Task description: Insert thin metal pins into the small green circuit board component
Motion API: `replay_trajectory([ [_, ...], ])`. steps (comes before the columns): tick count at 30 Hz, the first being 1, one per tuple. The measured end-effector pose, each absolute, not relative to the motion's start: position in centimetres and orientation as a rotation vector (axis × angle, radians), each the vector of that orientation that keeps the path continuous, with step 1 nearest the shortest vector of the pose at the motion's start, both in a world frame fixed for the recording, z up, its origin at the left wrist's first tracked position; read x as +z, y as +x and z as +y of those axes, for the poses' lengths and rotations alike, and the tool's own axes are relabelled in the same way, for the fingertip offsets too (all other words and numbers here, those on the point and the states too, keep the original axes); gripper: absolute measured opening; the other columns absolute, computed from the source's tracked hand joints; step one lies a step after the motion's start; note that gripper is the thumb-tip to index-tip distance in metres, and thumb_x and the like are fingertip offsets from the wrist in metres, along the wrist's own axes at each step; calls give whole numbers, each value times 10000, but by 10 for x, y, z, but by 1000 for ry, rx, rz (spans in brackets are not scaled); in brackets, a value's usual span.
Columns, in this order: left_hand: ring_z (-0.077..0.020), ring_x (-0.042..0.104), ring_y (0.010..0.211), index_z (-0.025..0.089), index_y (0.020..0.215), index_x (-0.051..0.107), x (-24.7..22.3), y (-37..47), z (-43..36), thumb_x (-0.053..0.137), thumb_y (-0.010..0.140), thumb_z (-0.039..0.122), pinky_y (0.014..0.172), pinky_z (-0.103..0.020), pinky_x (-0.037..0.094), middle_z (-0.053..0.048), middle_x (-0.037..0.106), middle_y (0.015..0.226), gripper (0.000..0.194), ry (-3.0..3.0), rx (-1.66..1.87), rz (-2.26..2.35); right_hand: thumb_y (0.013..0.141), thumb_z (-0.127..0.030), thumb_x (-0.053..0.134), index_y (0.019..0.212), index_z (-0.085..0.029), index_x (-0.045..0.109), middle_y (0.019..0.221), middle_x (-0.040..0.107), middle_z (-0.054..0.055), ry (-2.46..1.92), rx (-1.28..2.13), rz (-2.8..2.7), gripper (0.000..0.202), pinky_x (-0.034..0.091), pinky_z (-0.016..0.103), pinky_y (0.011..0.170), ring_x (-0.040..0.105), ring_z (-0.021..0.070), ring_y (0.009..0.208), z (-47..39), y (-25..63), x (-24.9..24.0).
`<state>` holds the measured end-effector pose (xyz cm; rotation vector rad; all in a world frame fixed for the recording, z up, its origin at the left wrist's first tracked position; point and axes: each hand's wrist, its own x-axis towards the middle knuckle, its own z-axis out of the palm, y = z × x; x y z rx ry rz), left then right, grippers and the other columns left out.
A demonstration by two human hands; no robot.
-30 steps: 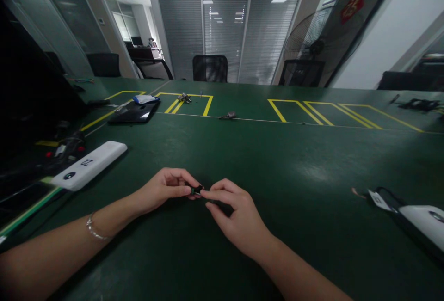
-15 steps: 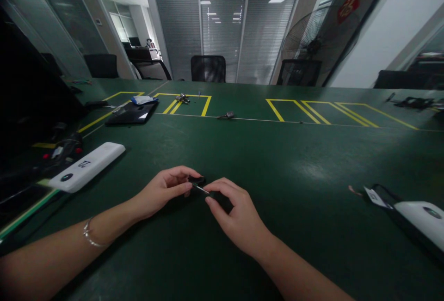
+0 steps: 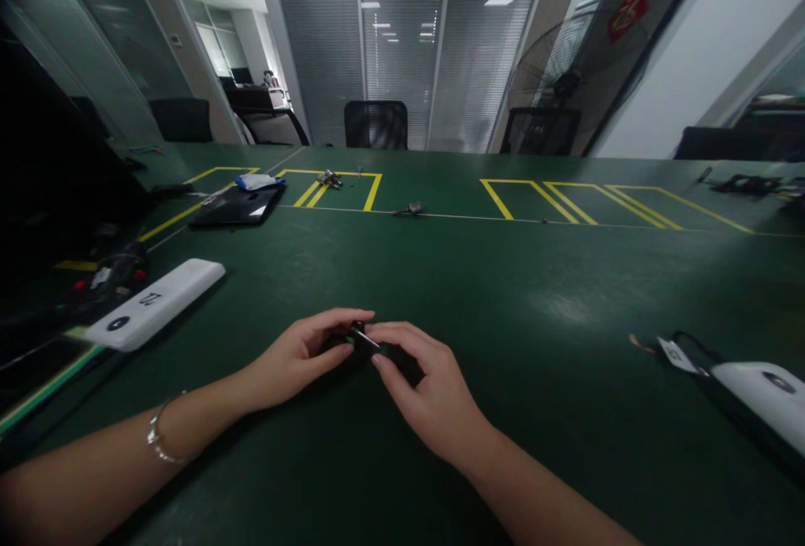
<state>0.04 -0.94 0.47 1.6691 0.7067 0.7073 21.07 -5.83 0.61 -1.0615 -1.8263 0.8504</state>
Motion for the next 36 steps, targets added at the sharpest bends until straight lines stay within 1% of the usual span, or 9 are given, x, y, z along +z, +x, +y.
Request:
replay_trajectory([
  [3, -209, 566, 1054, 223, 1268, 542, 4, 1, -10, 551, 880, 117, 920, -353, 441, -63, 611, 1158, 402, 1678, 692, 702, 901, -175, 552, 1155, -251, 638, 1137, 644, 68, -1053, 849, -1810, 279, 500, 403, 921, 599, 222, 1070, -58, 211, 6],
  [7, -174, 578, 898, 207, 1210, 538, 3, 0, -7, 606, 856, 139, 795, -308, 456, -37, 615, 1019, 368, 1587, 732, 732, 886, -157, 561, 1104, -246, 656, 1108, 642, 63, -1080, 829, -1804, 253, 511, 373, 883, 607, 211, 1033, -57, 210, 8],
  [12, -167, 584, 868, 184, 963, 553, 4, 0, -4, 674, 806, 134, 758, -292, 457, -25, 626, 966, 204, 1427, 817, 695, 872, -136, 575, 1110, -244, 655, 1038, 659, 48, -1118, 820, -1820, 273, 520, 337, 823, 624, 190, 939, -57, 209, 7],
  [13, -171, 587, 879, 184, 949, 553, 4, 1, -4, 674, 806, 133, 761, -293, 457, -26, 631, 961, 194, 1412, 824, 696, 872, -126, 574, 1110, -241, 658, 1032, 660, 47, -1101, 832, -1826, 277, 518, 330, 827, 625, 187, 945, -57, 209, 7],
  [17, -142, 568, 756, 170, 947, 633, 5, 1, -5, 692, 784, 134, 687, -263, 453, -11, 628, 864, 176, 1424, 815, 774, 859, -91, 581, 1107, -247, 670, 994, 665, 42, -1042, 816, -1807, 307, 515, 304, 808, 632, 172, 920, -57, 207, 6],
  [20, -142, 570, 692, 161, 886, 639, 4, 2, -5, 690, 787, 155, 654, -271, 463, -6, 632, 779, 112, 1395, 843, 783, 845, -73, 587, 1098, -254, 681, 969, 670, 41, -1030, 784, -1800, 325, 515, 298, 793, 639, 169, 892, -57, 207, 4],
  [28, -147, 597, 636, 151, 855, 671, 4, 1, -6, 734, 745, 168, 616, -275, 483, -23, 662, 761, 128, 1419, 922, 888, 843, -77, 583, 1123, -275, 676, 973, 665, 41, -1027, 784, -1821, 355, 525, 305, 776, 645, 174, 880, -57, 207, 3],
  [34, -201, 665, 849, 165, 880, 690, 2, 0, -8, 741, 744, 145, 730, -303, 531, -68, 728, 943, 147, 1443, 895, 868, 847, -74, 573, 1112, -267, 678, 970, 664, 43, -1010, 782, -1818, 344, 525, 301, 783, 646, 171, 881, -57, 207, 2],
  [36, -200, 673, 881, 170, 892, 687, 3, 0, -9, 727, 755, 129, 747, -305, 537, -72, 736, 993, 149, 1415, 885, 843, 845, -72, 576, 1106, -260, 679, 976, 663, 44, -1012, 788, -1811, 338, 524, 301, 791, 645, 169, 889, -57, 207, 2],
])
